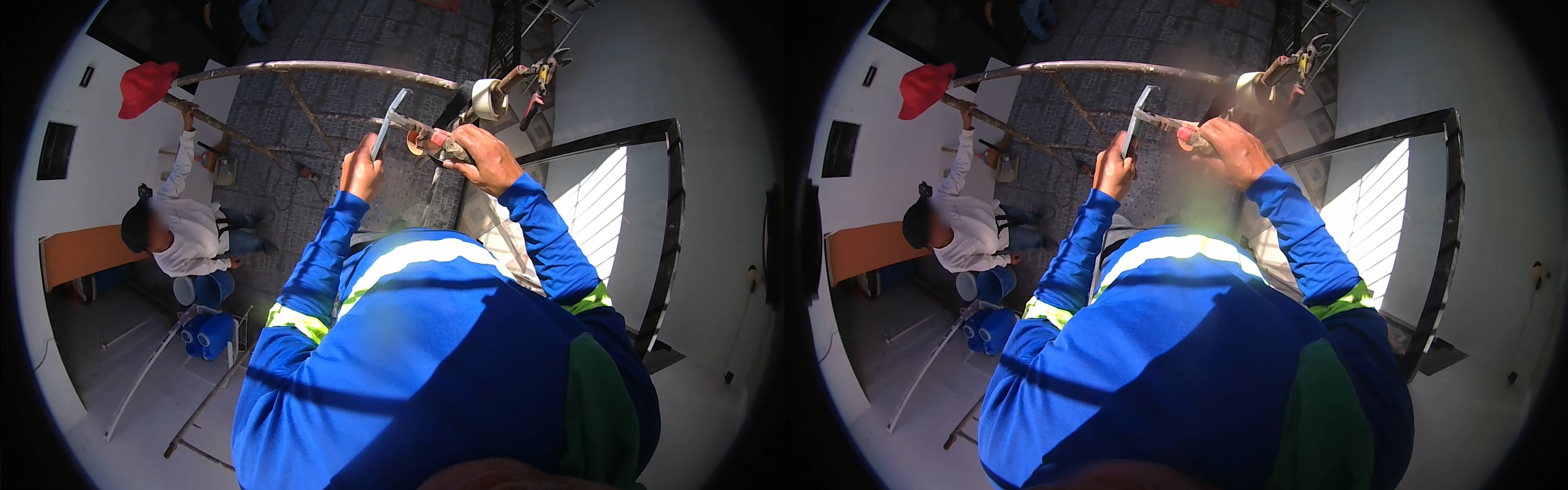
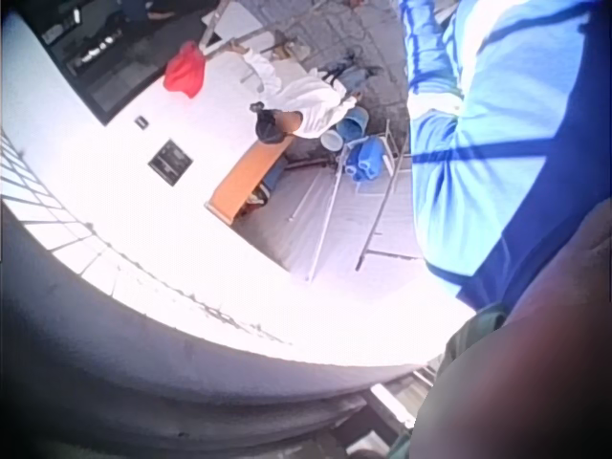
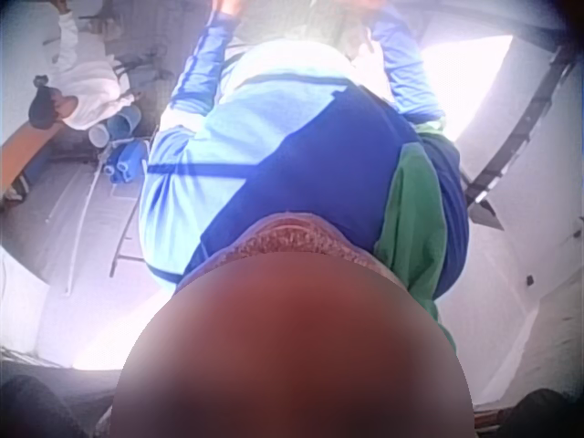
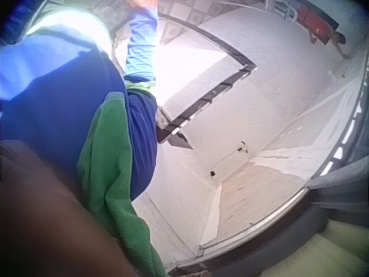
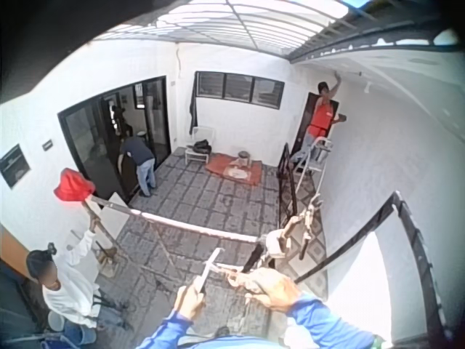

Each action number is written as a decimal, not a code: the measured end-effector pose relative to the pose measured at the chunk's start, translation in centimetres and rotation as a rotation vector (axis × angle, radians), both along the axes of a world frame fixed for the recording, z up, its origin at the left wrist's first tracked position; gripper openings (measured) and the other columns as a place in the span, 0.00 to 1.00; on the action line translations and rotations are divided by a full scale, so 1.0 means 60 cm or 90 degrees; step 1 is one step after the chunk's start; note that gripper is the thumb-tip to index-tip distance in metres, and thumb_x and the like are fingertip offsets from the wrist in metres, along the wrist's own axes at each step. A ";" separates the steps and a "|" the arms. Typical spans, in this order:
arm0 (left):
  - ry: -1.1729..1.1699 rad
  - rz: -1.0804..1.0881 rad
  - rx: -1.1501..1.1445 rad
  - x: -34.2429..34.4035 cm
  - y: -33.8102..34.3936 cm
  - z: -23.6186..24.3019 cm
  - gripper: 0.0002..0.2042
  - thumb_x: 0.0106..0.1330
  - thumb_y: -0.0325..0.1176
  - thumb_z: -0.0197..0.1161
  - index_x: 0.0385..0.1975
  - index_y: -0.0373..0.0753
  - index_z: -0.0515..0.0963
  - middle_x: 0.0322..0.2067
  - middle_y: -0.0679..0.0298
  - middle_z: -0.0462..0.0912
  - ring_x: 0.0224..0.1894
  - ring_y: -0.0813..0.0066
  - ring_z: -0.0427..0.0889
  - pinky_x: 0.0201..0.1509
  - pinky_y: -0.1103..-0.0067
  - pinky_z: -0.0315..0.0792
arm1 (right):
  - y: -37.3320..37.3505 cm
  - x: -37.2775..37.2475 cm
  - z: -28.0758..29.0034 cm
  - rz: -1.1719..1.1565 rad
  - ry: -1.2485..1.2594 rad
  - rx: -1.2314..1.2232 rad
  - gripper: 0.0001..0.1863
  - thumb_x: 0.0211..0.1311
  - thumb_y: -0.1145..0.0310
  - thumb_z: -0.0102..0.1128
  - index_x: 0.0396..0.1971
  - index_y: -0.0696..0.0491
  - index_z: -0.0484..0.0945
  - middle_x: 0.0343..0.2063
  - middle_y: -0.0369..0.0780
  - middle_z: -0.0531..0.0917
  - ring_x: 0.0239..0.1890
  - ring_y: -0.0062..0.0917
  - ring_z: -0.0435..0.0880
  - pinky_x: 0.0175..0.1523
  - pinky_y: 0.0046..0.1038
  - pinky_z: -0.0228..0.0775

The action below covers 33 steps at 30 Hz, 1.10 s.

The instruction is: The person measures and cuts a metal trim piece using pliers and a utility knife, then fits it into a window frame. They repeat the process with another piece, adjusting and trimming it to fit.

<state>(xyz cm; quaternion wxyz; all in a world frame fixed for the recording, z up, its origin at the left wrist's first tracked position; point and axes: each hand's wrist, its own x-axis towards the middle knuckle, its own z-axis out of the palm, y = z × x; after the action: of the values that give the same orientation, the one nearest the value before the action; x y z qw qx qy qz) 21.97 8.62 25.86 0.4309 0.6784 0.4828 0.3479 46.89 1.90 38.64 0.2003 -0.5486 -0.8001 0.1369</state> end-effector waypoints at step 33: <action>-0.249 -0.222 -0.205 -0.024 -0.013 0.074 0.07 0.62 0.28 0.47 0.37 0.41 0.70 0.20 0.74 0.64 0.19 0.86 0.65 0.21 0.83 0.66 | 0.048 0.049 -0.043 0.061 0.098 -0.114 0.30 0.40 0.74 0.68 0.51 0.51 0.74 0.41 0.47 0.83 0.46 0.46 0.83 0.49 0.39 0.75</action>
<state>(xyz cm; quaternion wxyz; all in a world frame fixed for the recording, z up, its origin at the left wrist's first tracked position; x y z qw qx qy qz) 20.55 7.84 30.30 0.6706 0.5943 0.3163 0.3116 49.83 4.78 36.04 0.2049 -0.5130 -0.7923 0.2590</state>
